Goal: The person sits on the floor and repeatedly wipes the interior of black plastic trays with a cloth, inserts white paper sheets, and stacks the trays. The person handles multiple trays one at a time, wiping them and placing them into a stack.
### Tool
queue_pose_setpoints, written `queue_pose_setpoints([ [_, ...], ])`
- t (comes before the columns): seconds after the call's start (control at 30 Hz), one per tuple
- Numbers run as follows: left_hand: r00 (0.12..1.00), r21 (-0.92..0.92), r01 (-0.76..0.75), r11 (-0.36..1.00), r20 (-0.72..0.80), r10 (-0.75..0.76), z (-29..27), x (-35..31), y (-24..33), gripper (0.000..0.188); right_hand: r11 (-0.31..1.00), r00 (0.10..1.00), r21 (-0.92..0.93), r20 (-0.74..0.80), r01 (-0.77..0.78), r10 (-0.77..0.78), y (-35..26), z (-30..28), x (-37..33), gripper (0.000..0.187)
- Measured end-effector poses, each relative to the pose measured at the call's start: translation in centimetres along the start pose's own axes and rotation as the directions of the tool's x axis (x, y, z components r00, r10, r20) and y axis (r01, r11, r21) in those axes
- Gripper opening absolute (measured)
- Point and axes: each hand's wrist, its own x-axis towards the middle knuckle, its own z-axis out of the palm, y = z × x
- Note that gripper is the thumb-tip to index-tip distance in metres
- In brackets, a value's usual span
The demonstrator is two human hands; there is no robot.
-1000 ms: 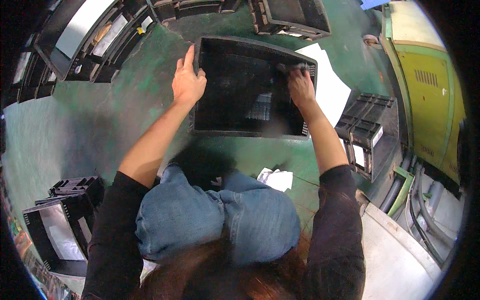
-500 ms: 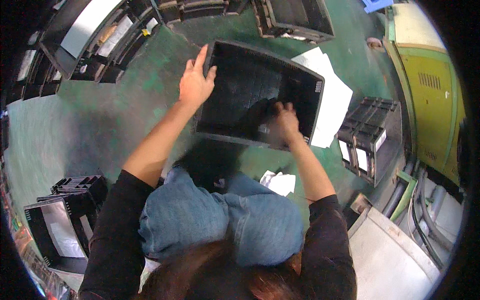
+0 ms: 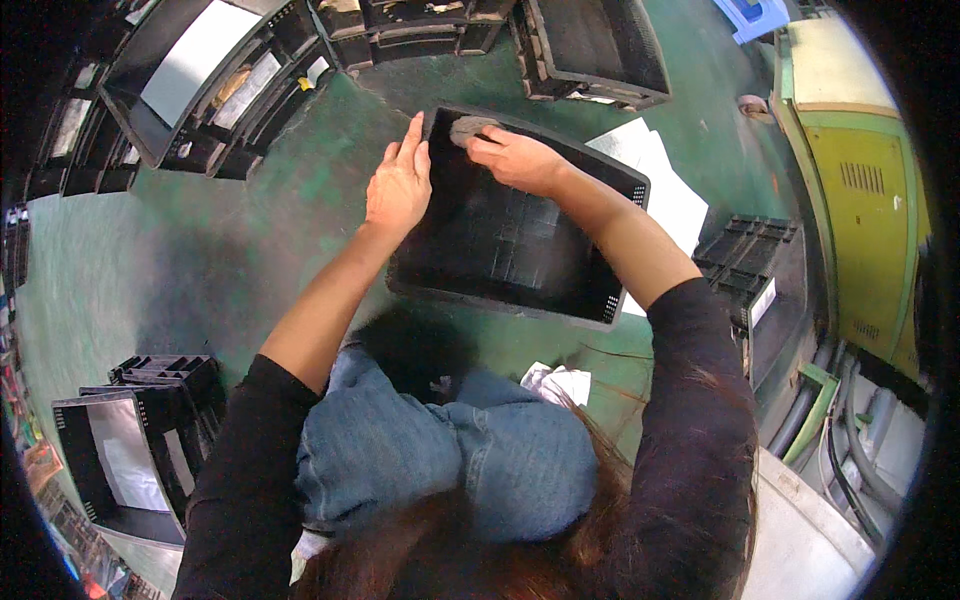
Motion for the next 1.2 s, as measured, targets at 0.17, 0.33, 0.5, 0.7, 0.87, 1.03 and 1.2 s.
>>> queue_pose_setpoints([
  [0.17, 1.000, -0.004, -0.020, 1.000, 0.022, 0.020, -0.1, 0.1, -0.3, 0.045, 0.990, 0.961, -0.062, 0.240, -0.129, 0.140, -2.7, 0.0, -5.5, 0.024],
  [0.33, 0.999, -0.055, -0.032, 0.998, -0.004, 0.032, 0.2, 0.1, -0.7, 0.044, 0.928, 0.702, -0.070, 0.634, -0.367, 0.325, -5.8, -2.3, -11.8, 0.024],
  [0.5, 1.000, -0.150, 0.028, 0.988, 0.006, -0.028, 0.5, 0.1, -1.0, 0.043, 0.053, 0.338, 0.467, 0.554, -0.883, 0.761, -7.1, -1.8, -9.5, 0.022],
  [0.7, 0.991, -0.276, 0.128, 0.953, 0.069, -0.113, 0.3, 0.2, -0.8, 0.044, -0.220, 0.118, 0.456, 0.604, -0.862, 0.789, -12.3, -1.1, 1.5, 0.041],
  [0.87, 0.994, -0.239, 0.106, 0.965, 0.046, -0.098, 0.4, 0.2, -0.8, 0.045, -0.727, -0.031, 0.662, 0.735, -0.183, 0.677, -7.0, -1.6, 6.9, 0.037],
  [1.03, 0.995, -0.262, 0.100, 0.960, 0.031, -0.095, 0.7, 0.1, -0.9, 0.048, -0.631, 0.065, 0.581, 0.760, -0.514, 0.646, -6.3, -1.1, 10.6, 0.042],
  [1.2, 0.997, -0.183, 0.065, 0.981, -0.022, -0.070, 0.9, 0.2, -0.6, 0.050, -0.423, 0.366, 0.624, 0.755, -0.657, 0.544, -10.1, -3.5, 8.9, 0.053],
])
